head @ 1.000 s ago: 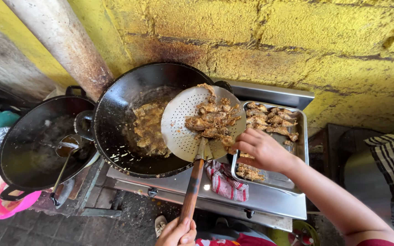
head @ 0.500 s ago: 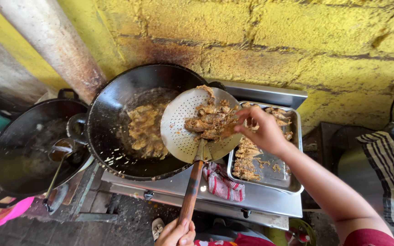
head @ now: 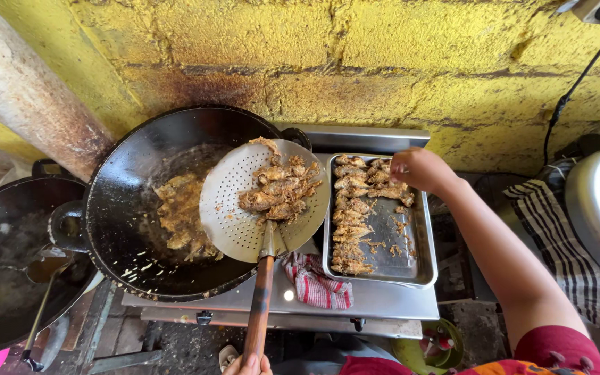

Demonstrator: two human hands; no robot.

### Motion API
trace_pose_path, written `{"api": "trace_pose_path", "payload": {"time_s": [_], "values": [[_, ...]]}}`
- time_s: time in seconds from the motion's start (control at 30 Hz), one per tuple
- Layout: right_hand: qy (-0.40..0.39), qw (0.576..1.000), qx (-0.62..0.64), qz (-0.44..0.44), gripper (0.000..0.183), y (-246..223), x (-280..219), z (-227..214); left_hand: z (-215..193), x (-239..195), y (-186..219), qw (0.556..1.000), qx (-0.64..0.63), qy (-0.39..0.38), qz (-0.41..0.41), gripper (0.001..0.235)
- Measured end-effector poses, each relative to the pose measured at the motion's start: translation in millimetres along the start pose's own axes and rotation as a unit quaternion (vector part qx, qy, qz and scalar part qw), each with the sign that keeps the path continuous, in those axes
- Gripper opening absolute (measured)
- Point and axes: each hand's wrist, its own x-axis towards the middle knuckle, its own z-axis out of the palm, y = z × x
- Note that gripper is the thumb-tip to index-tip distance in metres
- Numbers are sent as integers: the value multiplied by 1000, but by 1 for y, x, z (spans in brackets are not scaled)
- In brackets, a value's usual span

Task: The person fries small fish in a wok, stirs them with a spatula, and transfers the cooked fish to a metal tray using a slotted spoon. The person also adjusts the stove knob and arranges the fried fish on the tray.

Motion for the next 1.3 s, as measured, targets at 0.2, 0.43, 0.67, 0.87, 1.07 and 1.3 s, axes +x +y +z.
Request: {"api": "trace_pose_path", "payload": {"time_s": [0.2, 0.43, 0.67, 0.87, 1.07, 1.3], "values": [[-137, 989, -53, -13, 12, 27, 20, 64, -4, -3, -1, 1000, 15, 18, -12, 31], [-209, 972, -107, -14, 18, 8, 47, 114, 1, -5, 3, 999, 27, 22, -19, 32], [-115, 993, -12, -24, 19, 4, 43, 123, 2, -4, 4, 999, 27, 33, -15, 33], [-82, 994, -48, 56, 33, 34, 12, 108, 1, -3, 3, 999, 24, 28, -13, 33], [32, 998, -15, 54, 17, 29, -12, 121, 1, 0, 6, 999, 29, 22, -15, 34], [52, 997, -25, 46, 16, 22, -6, 134, -2, -3, 7, 1000, 29, 3, -11, 34]]}}
